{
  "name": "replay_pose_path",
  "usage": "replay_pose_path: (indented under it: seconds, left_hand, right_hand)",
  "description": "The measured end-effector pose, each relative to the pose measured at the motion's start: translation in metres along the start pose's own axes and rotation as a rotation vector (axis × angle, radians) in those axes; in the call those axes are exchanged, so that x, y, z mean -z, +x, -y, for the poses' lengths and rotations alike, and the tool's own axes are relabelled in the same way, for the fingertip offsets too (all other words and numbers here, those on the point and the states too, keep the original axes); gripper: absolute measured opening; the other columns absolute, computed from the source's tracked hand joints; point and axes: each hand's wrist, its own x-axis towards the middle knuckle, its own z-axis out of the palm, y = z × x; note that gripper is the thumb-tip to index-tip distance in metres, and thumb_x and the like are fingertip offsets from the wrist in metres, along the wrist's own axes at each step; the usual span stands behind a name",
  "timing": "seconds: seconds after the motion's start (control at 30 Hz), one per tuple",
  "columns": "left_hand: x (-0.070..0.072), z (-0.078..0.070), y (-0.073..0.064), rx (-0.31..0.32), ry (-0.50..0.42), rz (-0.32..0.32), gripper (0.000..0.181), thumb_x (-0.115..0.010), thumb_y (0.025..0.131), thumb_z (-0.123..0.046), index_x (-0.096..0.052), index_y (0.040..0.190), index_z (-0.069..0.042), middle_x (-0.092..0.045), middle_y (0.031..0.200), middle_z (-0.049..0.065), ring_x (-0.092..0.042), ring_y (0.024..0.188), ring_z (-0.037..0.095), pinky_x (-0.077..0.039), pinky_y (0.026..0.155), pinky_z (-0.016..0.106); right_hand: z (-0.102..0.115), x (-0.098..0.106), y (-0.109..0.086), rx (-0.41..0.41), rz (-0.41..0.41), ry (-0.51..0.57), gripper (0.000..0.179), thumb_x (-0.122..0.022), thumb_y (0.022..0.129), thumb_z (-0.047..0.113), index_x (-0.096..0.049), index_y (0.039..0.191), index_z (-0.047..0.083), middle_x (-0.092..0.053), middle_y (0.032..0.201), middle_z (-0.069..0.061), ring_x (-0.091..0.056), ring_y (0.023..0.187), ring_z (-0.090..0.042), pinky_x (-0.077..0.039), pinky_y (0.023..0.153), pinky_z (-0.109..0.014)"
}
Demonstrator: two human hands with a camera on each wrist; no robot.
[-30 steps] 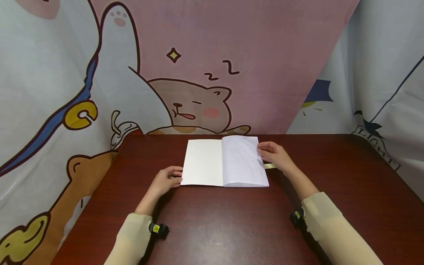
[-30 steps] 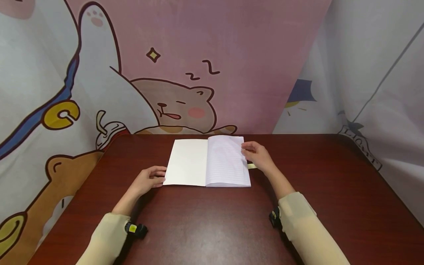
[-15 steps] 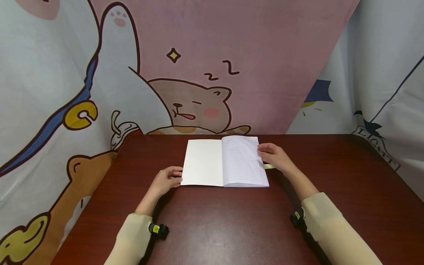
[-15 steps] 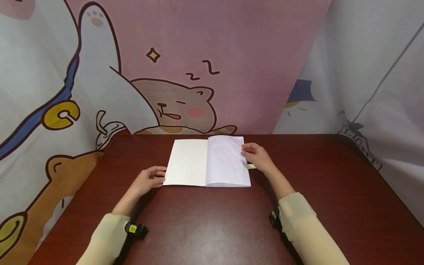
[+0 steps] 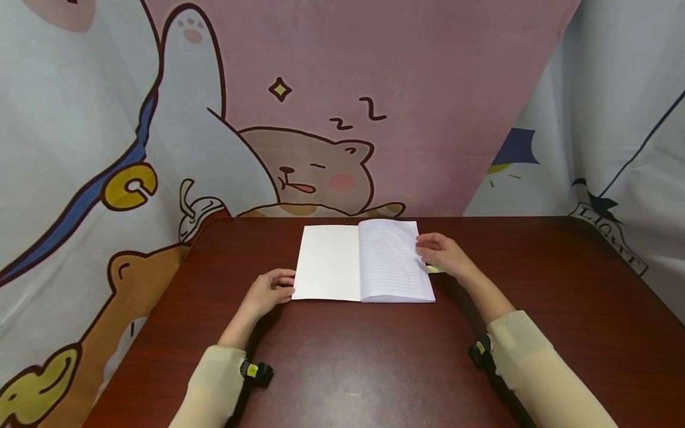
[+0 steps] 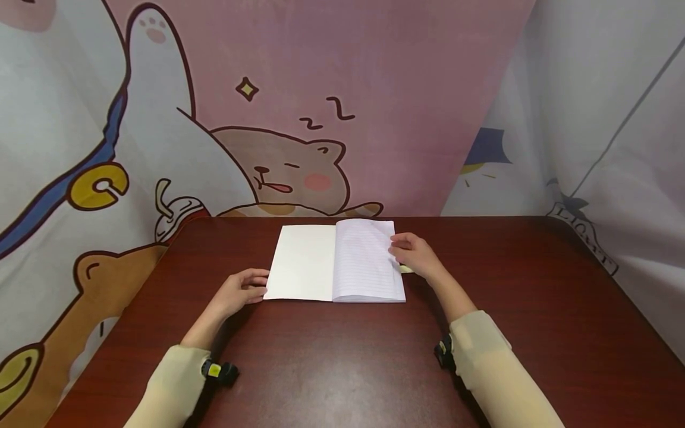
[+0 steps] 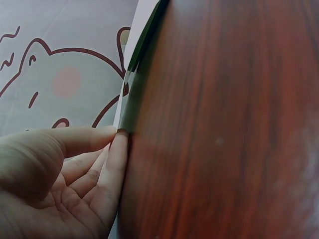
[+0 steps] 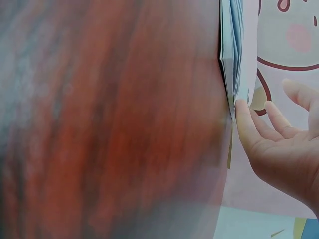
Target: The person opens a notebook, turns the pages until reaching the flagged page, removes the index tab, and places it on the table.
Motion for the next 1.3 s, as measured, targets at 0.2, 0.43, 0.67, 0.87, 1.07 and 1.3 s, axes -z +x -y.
replay_pose_path:
  seconds: [0.2, 0.43, 0.67, 0.87, 1.07, 1.3]
  left_hand:
    - [0.0002, -0.0001, -0.0004, -0.003, 0.006, -0.003, 0.037, -0.061, 0.095, 0.003, -0.059, 0.132, 0.002, -0.065, 0.118, 0.024, -0.067, 0.091, 0.018, -0.061, 0.08, 0.034]
    - [0.0002, -0.0003, -0.0009, -0.004, 0.002, -0.004, 0.037, -0.062, 0.094, 0.003, -0.059, 0.131, 0.002, -0.065, 0.117, 0.024, -0.067, 0.089, 0.017, -0.062, 0.08, 0.034]
    - [0.0004, 0.0003, -0.0007, -0.005, 0.005, -0.003, 0.037, -0.062, 0.094, 0.003, -0.06, 0.131, 0.001, -0.065, 0.117, 0.023, -0.067, 0.09, 0.017, -0.062, 0.081, 0.034]
    - [0.0002, 0.0011, -0.0006, -0.007, 0.006, -0.002, 0.037, -0.062, 0.094, 0.003, -0.06, 0.131, 0.002, -0.065, 0.118, 0.023, -0.067, 0.091, 0.018, -0.061, 0.081, 0.034]
    - [0.0002, 0.0015, -0.0003, -0.008, 0.003, -0.004, 0.038, -0.062, 0.094, 0.003, -0.06, 0.131, 0.002, -0.065, 0.117, 0.023, -0.066, 0.09, 0.017, -0.062, 0.08, 0.034]
    - [0.0003, 0.0004, -0.0009, -0.006, -0.003, -0.003, 0.038, -0.063, 0.093, 0.004, -0.06, 0.131, 0.002, -0.065, 0.116, 0.023, -0.066, 0.088, 0.015, -0.061, 0.08, 0.034]
  right_hand:
    - [-0.0012, 0.0002, 0.0018, -0.002, -0.002, 0.002, 0.046, -0.059, 0.1, 0.014, -0.046, 0.139, -0.007, -0.05, 0.142, -0.03, -0.058, 0.113, -0.023, -0.056, 0.097, -0.03]
    - [0.0008, -0.0015, 0.0022, -0.016, -0.001, 0.002, 0.047, -0.059, 0.1, 0.017, -0.046, 0.14, -0.004, -0.05, 0.144, -0.028, -0.056, 0.121, -0.034, -0.054, 0.1, -0.036]
    - [0.0002, -0.0016, 0.002, 0.029, -0.02, -0.004, 0.047, -0.059, 0.1, 0.014, -0.045, 0.14, -0.006, -0.05, 0.143, -0.029, -0.056, 0.121, -0.036, -0.055, 0.099, -0.038]
    - [-0.0023, -0.0003, 0.0031, 0.07, -0.029, -0.015, 0.047, -0.06, 0.099, 0.011, -0.045, 0.139, -0.007, -0.05, 0.142, -0.031, -0.056, 0.122, -0.039, -0.053, 0.084, -0.013]
    - [-0.0001, -0.0004, 0.0021, 0.079, -0.044, -0.022, 0.05, -0.061, 0.098, 0.013, -0.044, 0.142, -0.005, -0.049, 0.143, -0.03, -0.056, 0.126, -0.043, -0.053, 0.084, -0.012]
    - [0.0008, -0.0004, 0.002, 0.082, -0.07, -0.027, 0.051, -0.063, 0.097, 0.012, -0.045, 0.142, -0.005, -0.05, 0.142, -0.03, -0.059, 0.121, -0.039, -0.055, 0.083, -0.014]
